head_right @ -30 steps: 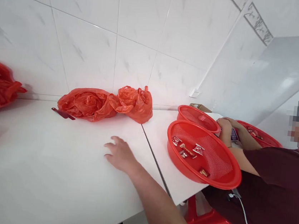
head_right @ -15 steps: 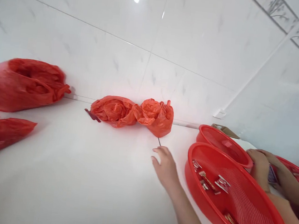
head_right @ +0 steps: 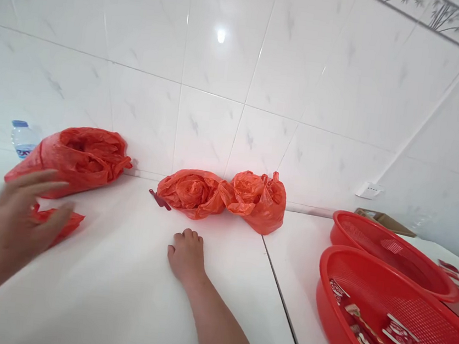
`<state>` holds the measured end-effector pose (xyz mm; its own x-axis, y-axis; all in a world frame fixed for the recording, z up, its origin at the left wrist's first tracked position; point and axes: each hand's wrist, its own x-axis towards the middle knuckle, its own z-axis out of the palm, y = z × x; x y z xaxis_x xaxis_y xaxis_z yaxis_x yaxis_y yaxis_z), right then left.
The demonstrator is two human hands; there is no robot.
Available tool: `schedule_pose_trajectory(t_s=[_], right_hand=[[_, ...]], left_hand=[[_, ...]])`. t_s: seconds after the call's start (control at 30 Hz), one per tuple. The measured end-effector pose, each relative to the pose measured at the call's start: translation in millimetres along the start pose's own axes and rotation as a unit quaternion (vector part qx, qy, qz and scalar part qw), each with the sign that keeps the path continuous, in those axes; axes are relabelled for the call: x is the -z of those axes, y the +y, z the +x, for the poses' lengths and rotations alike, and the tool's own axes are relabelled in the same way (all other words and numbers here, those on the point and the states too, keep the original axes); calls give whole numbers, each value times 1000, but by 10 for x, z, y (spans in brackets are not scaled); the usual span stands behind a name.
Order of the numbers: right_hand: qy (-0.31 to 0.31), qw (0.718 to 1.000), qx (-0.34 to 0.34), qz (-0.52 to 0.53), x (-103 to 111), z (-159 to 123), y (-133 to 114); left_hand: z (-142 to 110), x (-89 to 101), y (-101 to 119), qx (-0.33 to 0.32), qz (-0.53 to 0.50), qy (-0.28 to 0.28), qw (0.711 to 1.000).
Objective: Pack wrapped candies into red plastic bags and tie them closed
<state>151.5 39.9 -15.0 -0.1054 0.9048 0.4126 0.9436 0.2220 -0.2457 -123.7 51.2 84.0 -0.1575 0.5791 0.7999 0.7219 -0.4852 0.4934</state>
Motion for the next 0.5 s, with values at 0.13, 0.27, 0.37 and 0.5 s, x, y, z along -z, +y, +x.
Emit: schedule_pose_trajectory(t_s=[0.13, 0.27, 0.37, 0.5], right_hand=[[18, 1000, -19, 11, -80, 98, 21], [41, 998, -25, 35, -67, 105, 77], [50, 997, -34, 45, -17, 105, 151], [65, 994, -46, 76, -17, 112, 206]], left_hand=[[-66, -671, 232, -106, -71, -152, 980], [-368, -1460, 281, -105, -125, -193, 968], [-610, -1846, 269, -74, -93, -277, 953], [-732, -1950, 228, -90, -96, -368, 920]])
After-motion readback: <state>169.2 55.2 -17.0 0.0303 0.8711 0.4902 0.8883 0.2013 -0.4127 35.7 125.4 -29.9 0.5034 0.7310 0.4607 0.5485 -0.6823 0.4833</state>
